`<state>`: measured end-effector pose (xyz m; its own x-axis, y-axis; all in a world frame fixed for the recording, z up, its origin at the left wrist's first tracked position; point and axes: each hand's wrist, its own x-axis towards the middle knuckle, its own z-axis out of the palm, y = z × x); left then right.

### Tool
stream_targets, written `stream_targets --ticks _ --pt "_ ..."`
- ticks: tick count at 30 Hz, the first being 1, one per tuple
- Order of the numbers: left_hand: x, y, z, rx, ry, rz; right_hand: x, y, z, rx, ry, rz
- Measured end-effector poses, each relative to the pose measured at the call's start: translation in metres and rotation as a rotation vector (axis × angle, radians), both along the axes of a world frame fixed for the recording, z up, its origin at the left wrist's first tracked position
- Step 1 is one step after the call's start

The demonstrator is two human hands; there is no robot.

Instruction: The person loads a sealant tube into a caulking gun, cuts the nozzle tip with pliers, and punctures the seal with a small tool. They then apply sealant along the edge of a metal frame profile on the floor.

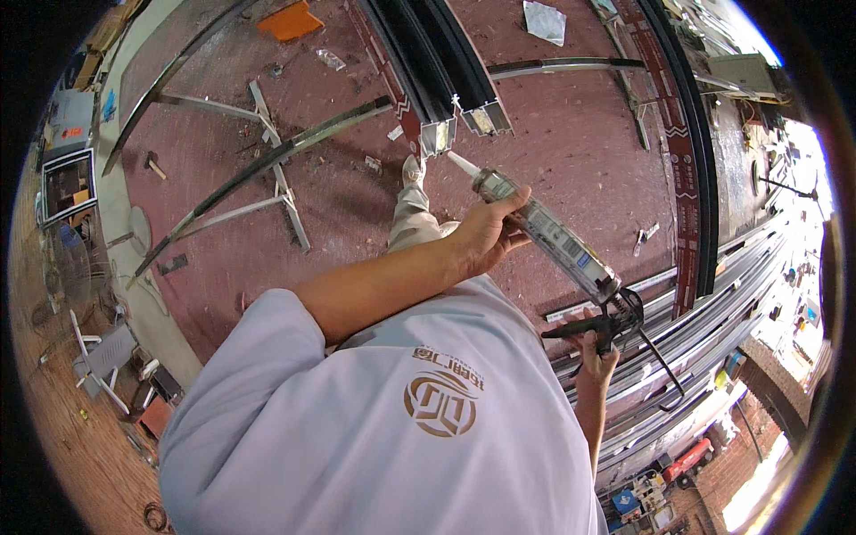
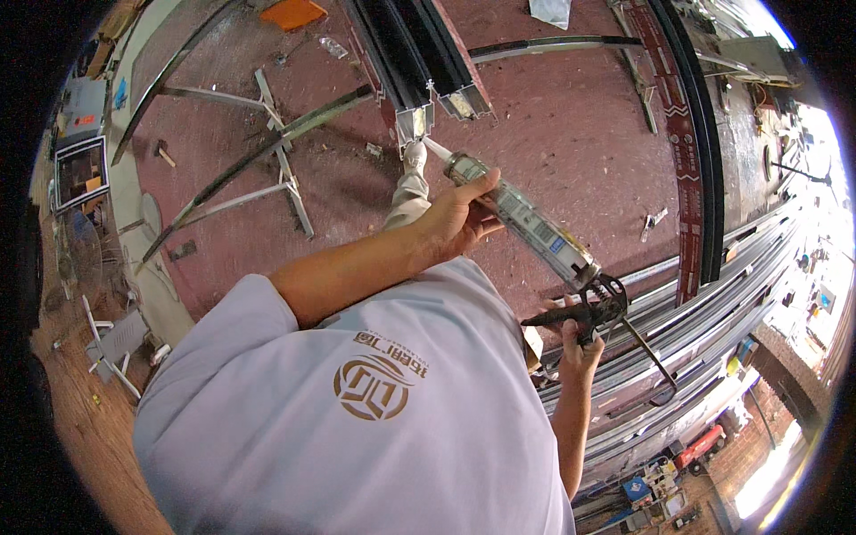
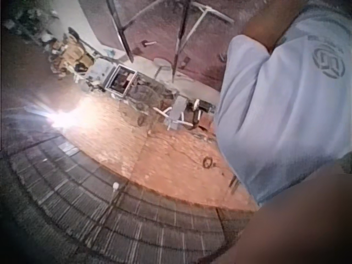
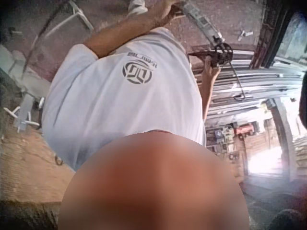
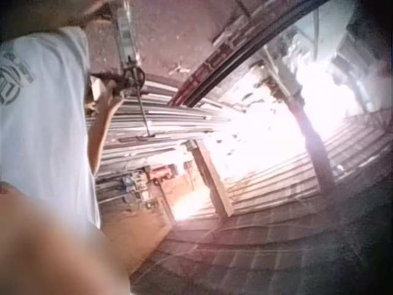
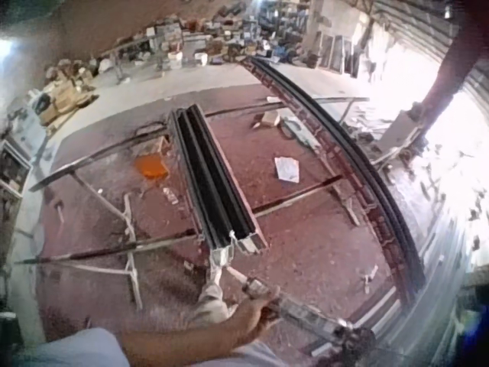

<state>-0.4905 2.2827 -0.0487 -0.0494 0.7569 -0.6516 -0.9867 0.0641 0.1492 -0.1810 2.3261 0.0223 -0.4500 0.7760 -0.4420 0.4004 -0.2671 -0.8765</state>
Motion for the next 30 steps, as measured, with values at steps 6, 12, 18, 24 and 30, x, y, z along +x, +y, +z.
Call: stream_targets --ticks 6,12,18,24,30 --pt "-0.01 -0.009 -0.01 -0.103 0.082 0.03 0.012 0.022 -0.011 -0.061 0.025 0.063" --pt "-0.023 -0.003 -0.007 -0.126 0.089 0.034 0.003 0.022 -0.007 -0.106 0.011 -0.037" --pt "-0.034 0.003 -0.006 -0.149 0.072 0.055 -0.033 0.03 0.023 -0.271 -0.028 0.125" --pt "-0.04 0.004 -0.002 -0.13 0.042 0.059 -0.028 0.04 0.032 -0.239 -0.116 0.088" --pt "-0.044 0.005 0.005 -0.15 0.014 0.054 -0.034 0.043 0.048 -0.26 -0.101 0.115"
